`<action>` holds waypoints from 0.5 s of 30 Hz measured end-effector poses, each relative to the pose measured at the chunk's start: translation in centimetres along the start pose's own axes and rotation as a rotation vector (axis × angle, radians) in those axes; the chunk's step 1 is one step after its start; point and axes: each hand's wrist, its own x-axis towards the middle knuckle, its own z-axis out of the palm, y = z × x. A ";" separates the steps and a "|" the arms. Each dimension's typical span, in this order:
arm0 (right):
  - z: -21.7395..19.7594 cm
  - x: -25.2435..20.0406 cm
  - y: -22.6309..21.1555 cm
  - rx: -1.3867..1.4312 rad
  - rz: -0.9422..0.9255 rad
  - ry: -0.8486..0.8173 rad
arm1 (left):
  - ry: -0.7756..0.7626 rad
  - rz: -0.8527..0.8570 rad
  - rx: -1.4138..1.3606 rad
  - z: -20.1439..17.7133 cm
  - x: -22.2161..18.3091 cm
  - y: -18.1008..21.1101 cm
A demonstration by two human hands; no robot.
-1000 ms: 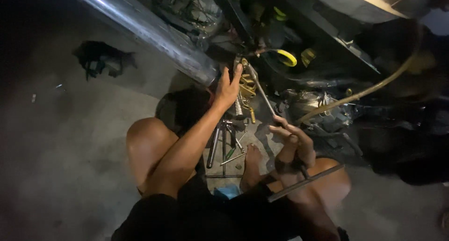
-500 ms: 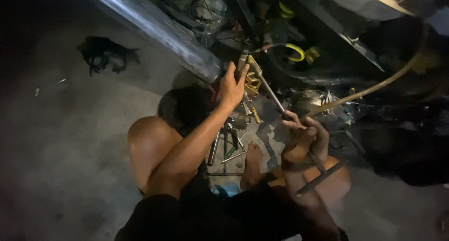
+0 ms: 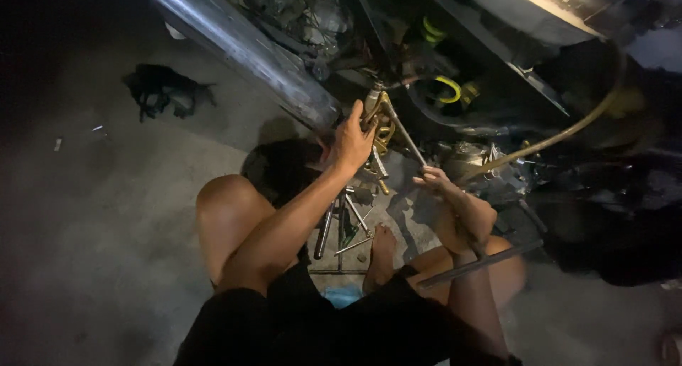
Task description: Repairing a motorcycle footrest assembly using a T-handle wrench and a combination wrench
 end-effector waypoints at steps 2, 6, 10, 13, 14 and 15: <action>1.3 1.1 -1.5 -0.080 0.086 0.204 | -0.018 0.013 -0.046 -1.2 -0.3 1.7; 0.8 -1.5 0.3 -0.343 0.297 0.432 | 0.027 -0.014 -0.041 -0.6 0.2 0.7; 1.2 -2.4 -2.8 0.157 0.490 0.133 | 0.041 -0.053 -0.081 -0.5 0.7 -0.9; 1.9 -3.5 -0.9 0.936 0.490 0.013 | 0.043 0.075 -0.001 -0.8 0.9 -1.1; 2.2 -3.3 0.4 1.191 0.489 0.055 | 0.042 0.072 -0.056 -1.2 0.8 -0.5; 2.4 -3.0 1.6 1.446 0.480 0.097 | 0.040 0.068 -0.111 -1.6 0.7 0.1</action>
